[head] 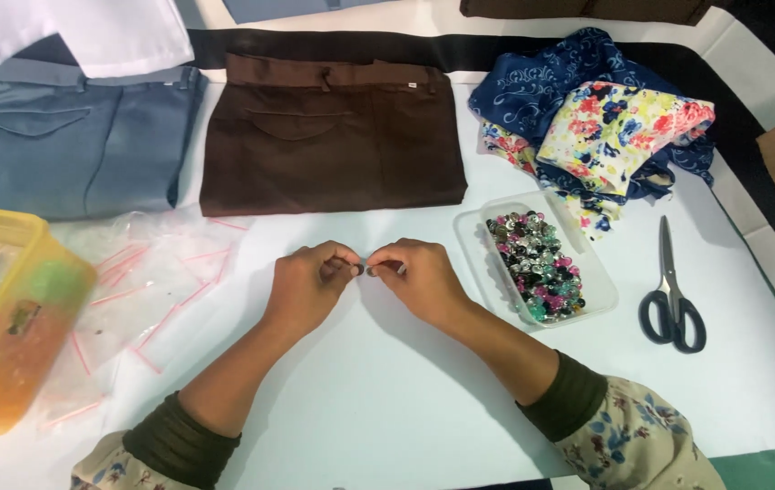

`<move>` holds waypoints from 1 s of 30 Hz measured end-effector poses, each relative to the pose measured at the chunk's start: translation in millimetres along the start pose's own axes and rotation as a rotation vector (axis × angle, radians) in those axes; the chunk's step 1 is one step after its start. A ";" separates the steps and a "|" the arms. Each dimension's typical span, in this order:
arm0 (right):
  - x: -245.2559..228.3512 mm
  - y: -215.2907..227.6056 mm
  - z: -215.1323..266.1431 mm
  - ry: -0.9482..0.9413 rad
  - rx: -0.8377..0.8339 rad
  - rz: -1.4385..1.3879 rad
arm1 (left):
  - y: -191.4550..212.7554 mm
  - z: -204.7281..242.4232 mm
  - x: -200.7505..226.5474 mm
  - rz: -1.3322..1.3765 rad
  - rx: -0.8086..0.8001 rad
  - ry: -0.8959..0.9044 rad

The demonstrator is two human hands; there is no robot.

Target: Sorting yellow, green, and silver buttons into small plastic bags at a sewing factory workstation.

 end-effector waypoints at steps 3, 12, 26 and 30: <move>-10.5 -4.1 -2.6 -0.051 -0.057 0.070 | 14.4 -2.1 11.1 -0.103 -0.052 -0.045; 7.2 77.2 2.9 0.000 0.163 0.016 | -5.0 -6.9 24.9 -0.159 0.072 -0.238; 114.3 154.6 2.9 -0.196 0.238 0.434 | -158.8 -110.9 101.8 -0.276 -0.140 -0.364; 101.4 148.9 7.8 -0.203 0.201 0.586 | -173.5 -117.3 107.9 -0.493 -0.103 -0.500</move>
Point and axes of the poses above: each hand's wrist, its own z-axis away from the middle knuckle, its own y-axis out of the back of the hand, x = y × z, the point moved 1 cm from there along -z, towards the middle knuckle, and after that the axes turned 7 degrees about -y, right-handed, at the moved point
